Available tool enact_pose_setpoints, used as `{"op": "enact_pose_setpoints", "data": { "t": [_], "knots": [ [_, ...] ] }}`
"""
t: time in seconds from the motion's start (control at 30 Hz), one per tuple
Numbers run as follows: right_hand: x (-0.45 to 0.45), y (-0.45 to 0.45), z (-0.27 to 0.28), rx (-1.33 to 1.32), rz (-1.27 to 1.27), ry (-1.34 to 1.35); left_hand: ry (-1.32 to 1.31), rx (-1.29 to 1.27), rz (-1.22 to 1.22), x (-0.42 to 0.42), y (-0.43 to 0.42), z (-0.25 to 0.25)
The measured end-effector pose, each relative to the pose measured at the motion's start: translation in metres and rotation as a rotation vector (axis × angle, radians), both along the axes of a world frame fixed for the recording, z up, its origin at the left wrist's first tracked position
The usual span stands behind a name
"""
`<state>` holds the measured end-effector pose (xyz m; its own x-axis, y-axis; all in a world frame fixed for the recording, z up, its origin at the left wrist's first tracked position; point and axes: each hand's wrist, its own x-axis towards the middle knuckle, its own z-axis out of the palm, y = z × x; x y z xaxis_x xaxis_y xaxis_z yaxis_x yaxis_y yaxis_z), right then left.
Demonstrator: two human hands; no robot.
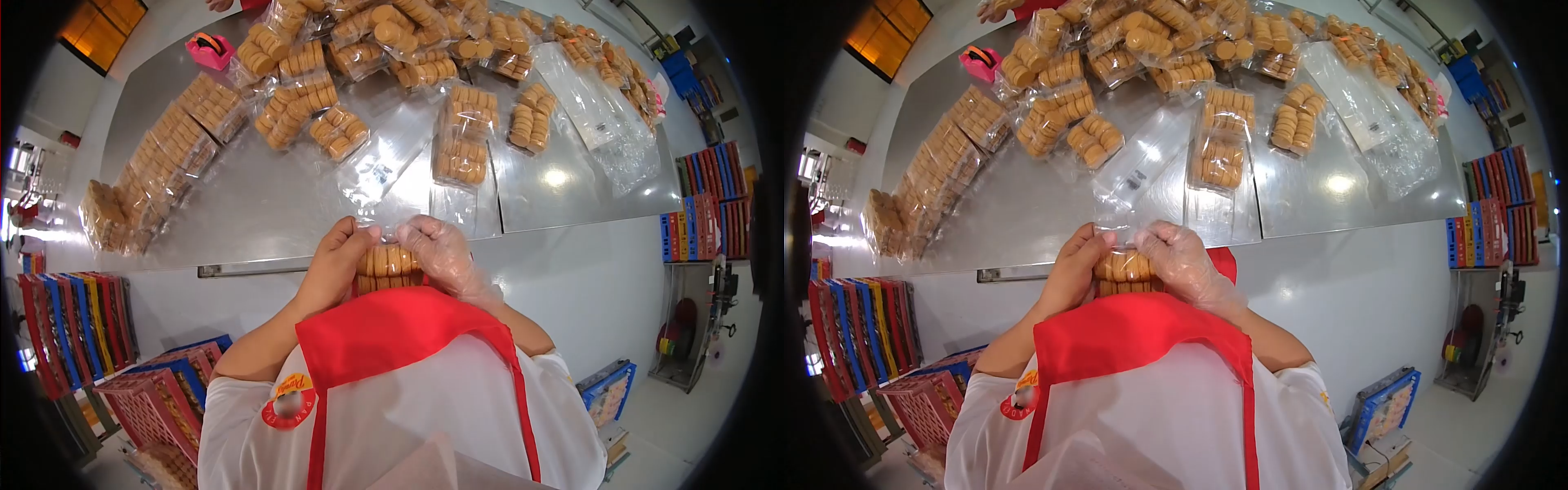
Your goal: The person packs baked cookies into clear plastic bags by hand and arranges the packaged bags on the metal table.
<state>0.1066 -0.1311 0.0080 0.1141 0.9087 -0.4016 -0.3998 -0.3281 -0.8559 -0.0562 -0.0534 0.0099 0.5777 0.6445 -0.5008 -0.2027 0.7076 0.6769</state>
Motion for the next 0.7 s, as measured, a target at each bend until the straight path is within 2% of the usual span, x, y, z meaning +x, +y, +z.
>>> {"op": "enact_pose_setpoints", "data": {
  "t": [0.1, 0.2, 0.4, 0.47, 0.57, 0.6, 0.7],
  "knots": [
    [0.002, -0.001, 0.003, 0.005, 0.083, -0.019, 0.047, -0.029, 0.015, 0.001, -0.001, 0.008],
    [-0.001, 0.001, -0.019, 0.06, -0.034, 0.059, 0.035, -0.083, 0.013, -0.004, 0.001, -0.003],
    [0.001, -0.005, -0.004, 0.055, -0.057, 0.338, -0.02, -0.095, 0.051, -0.008, 0.002, -0.011],
    [0.013, -0.003, -0.035, -0.016, 0.104, 0.162, 0.049, -0.087, -0.029, -0.01, 0.006, -0.015],
    [0.017, -0.002, -0.029, -0.099, 0.244, -0.032, 0.165, -0.002, -0.202, -0.013, 0.007, -0.01],
    [0.017, -0.002, -0.019, -0.122, 0.276, -0.084, 0.196, 0.106, -0.221, -0.017, 0.006, -0.014],
    [0.011, -0.015, -0.002, -0.022, 0.297, 0.351, 0.301, 0.382, -0.313, -0.029, 0.008, -0.023]
  ]
}}
